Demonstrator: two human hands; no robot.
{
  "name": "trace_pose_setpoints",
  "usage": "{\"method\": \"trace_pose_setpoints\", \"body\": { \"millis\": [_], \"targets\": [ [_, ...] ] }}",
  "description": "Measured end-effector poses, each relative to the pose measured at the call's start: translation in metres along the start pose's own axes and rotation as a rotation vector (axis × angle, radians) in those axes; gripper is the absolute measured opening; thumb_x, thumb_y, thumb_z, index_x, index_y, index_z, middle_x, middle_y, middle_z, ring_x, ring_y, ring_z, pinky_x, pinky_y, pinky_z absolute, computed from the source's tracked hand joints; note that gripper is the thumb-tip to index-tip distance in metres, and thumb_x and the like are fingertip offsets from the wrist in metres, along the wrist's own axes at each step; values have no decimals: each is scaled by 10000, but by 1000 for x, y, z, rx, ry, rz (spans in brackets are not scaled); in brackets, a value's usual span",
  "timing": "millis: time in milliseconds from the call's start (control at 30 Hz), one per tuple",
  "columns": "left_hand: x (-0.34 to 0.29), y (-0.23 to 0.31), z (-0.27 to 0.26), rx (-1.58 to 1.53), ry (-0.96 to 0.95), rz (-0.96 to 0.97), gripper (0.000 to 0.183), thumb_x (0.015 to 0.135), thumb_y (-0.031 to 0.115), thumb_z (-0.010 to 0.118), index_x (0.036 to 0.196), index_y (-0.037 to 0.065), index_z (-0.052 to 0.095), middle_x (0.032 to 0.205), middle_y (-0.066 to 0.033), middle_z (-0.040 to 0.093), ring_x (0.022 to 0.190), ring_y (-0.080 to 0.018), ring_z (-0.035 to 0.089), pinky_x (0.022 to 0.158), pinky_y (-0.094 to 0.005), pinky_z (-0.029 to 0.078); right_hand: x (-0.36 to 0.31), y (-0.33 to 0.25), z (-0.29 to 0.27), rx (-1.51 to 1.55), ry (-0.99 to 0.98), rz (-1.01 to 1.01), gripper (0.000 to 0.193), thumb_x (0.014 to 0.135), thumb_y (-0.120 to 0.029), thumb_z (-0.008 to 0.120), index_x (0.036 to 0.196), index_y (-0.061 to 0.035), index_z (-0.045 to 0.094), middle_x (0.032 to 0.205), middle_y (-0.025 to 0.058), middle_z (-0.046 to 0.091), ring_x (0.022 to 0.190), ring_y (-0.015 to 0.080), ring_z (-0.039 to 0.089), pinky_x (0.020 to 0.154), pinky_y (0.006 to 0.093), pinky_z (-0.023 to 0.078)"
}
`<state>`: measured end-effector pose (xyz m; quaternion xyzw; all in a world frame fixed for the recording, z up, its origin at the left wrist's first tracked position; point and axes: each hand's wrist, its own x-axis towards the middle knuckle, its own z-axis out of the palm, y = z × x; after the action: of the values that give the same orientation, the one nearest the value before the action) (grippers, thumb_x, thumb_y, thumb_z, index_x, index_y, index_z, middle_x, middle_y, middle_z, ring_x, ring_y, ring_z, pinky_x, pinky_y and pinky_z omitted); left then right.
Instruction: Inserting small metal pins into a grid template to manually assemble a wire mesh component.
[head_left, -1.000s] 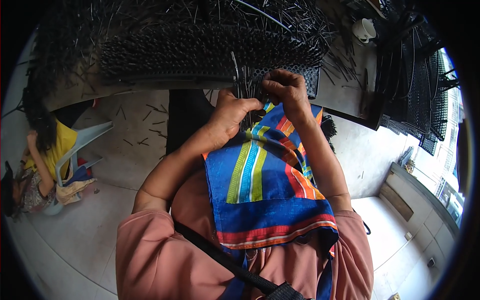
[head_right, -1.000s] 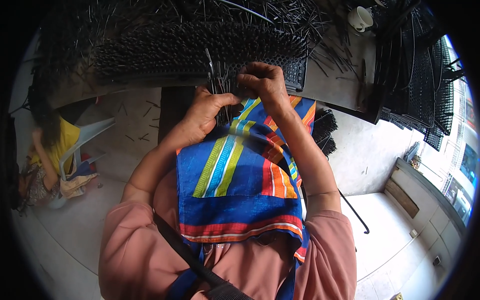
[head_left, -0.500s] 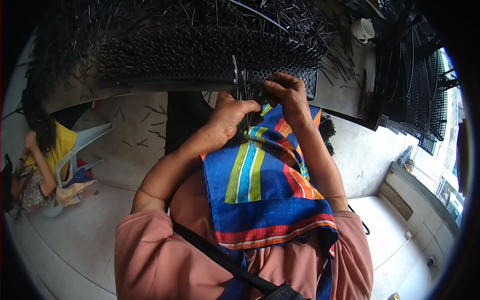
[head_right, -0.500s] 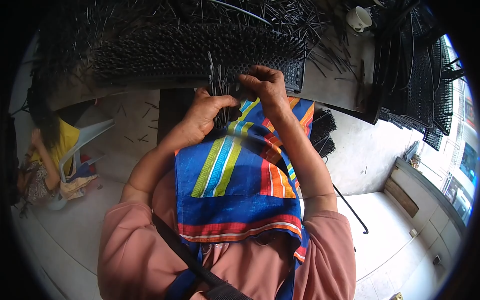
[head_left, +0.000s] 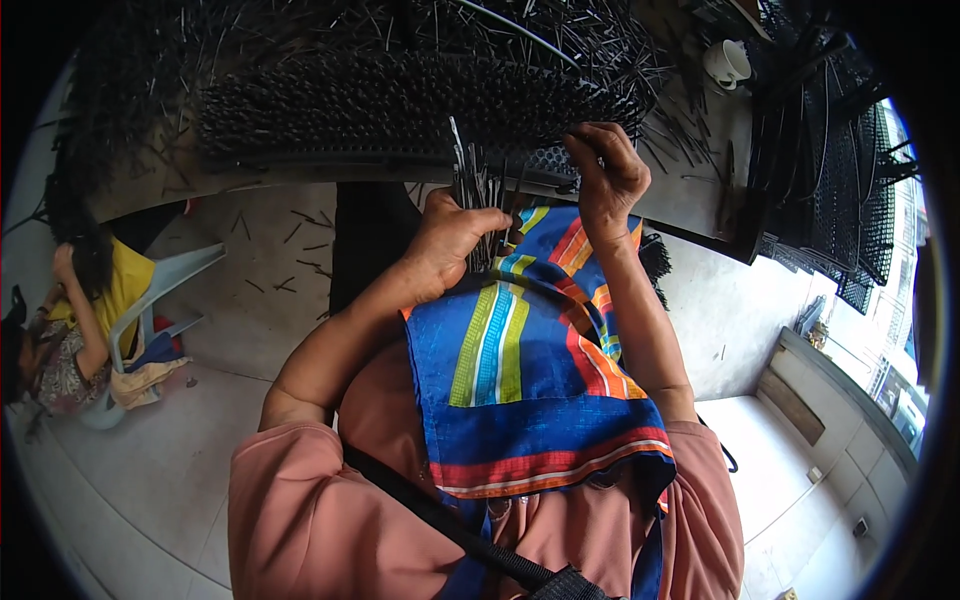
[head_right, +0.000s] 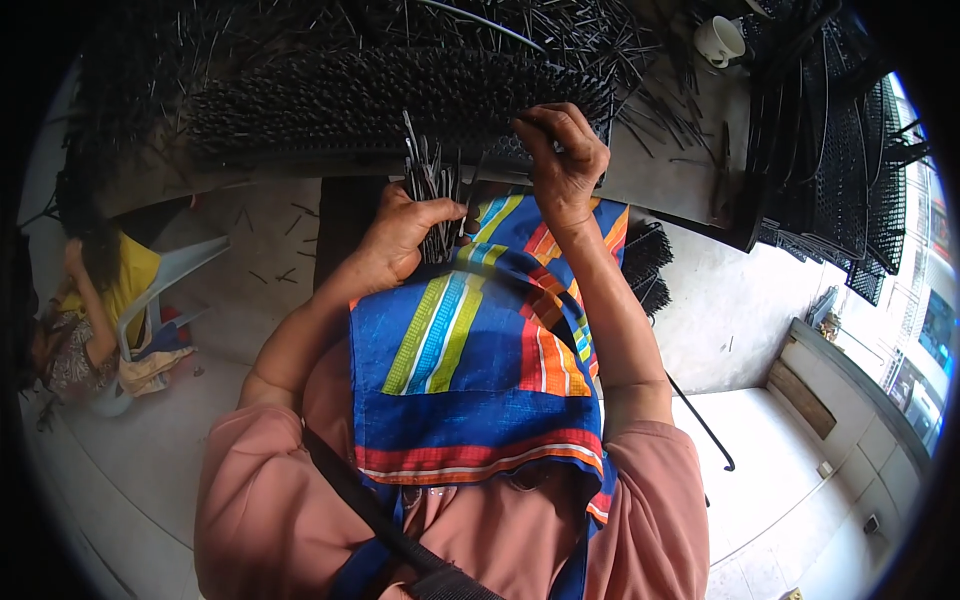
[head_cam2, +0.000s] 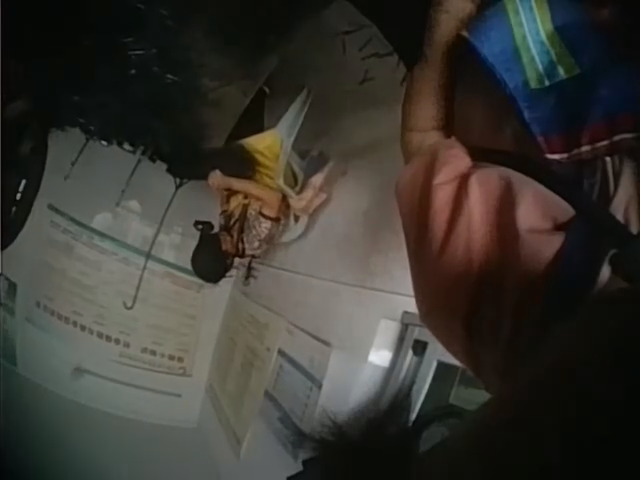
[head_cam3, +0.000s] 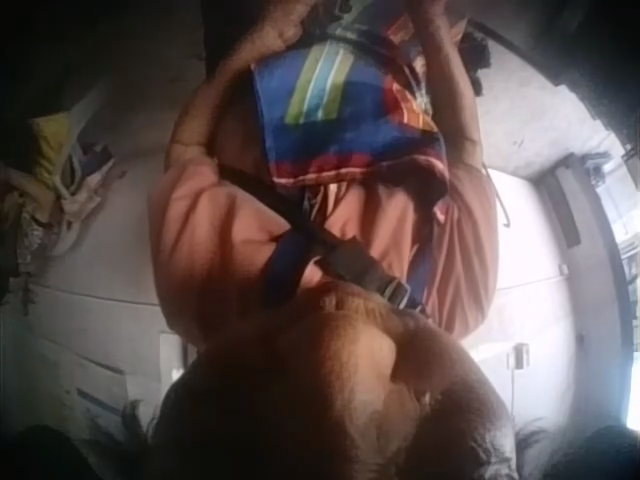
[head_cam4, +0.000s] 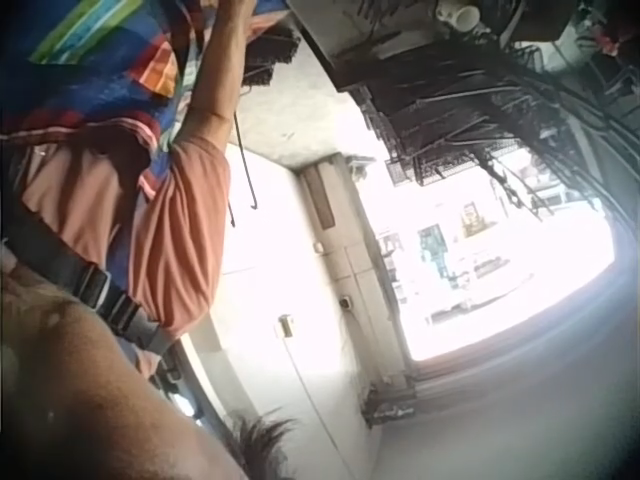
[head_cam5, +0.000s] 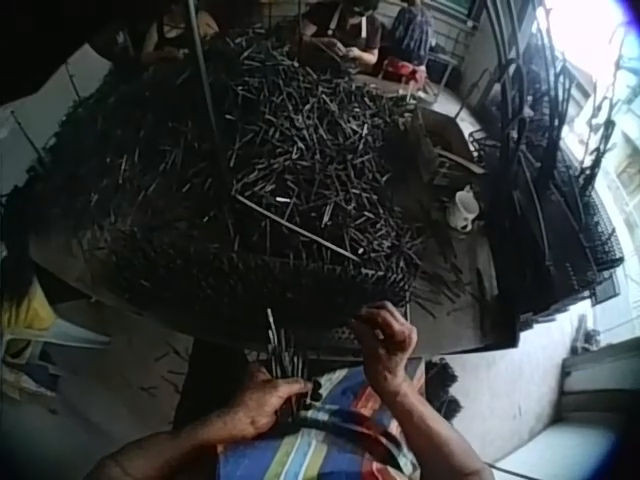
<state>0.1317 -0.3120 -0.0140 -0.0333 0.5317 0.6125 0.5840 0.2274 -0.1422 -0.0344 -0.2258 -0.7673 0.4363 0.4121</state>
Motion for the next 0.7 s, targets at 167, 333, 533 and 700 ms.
{"method": "trace_pose_setpoints", "body": {
  "millis": [167,333,533,700],
  "targets": [
    [2,-6,-5,-70,29,60,151,734,-56,642,885,-41,649,783,-121,678,648,-208,668,578,-322,556,0,-2,0,75,-2,96,106,759,102,667,846,43,659,831,42,628,703,85,589,613,185,478],
    [-5,-7,-12,-67,0,-34,157,729,-62,634,884,-43,652,796,-125,684,661,-209,671,620,-328,557,-4,-5,4,69,-7,101,102,758,94,668,847,44,662,831,51,633,692,95,593,610,191,479],
    [-7,-7,-11,-144,35,88,116,735,-58,619,845,-76,650,769,-151,675,660,-229,673,596,-318,554,-6,-7,12,-198,-108,-2,130,713,38,708,835,0,684,759,70,620,634,133,595,576,239,458],
    [-5,-10,-20,-67,30,-22,124,735,-52,627,856,-70,650,765,-143,671,653,-220,671,599,-317,553,1,-15,14,-313,-147,74,114,721,10,717,831,-5,693,720,57,598,615,121,575,568,240,449]
  ]
}}
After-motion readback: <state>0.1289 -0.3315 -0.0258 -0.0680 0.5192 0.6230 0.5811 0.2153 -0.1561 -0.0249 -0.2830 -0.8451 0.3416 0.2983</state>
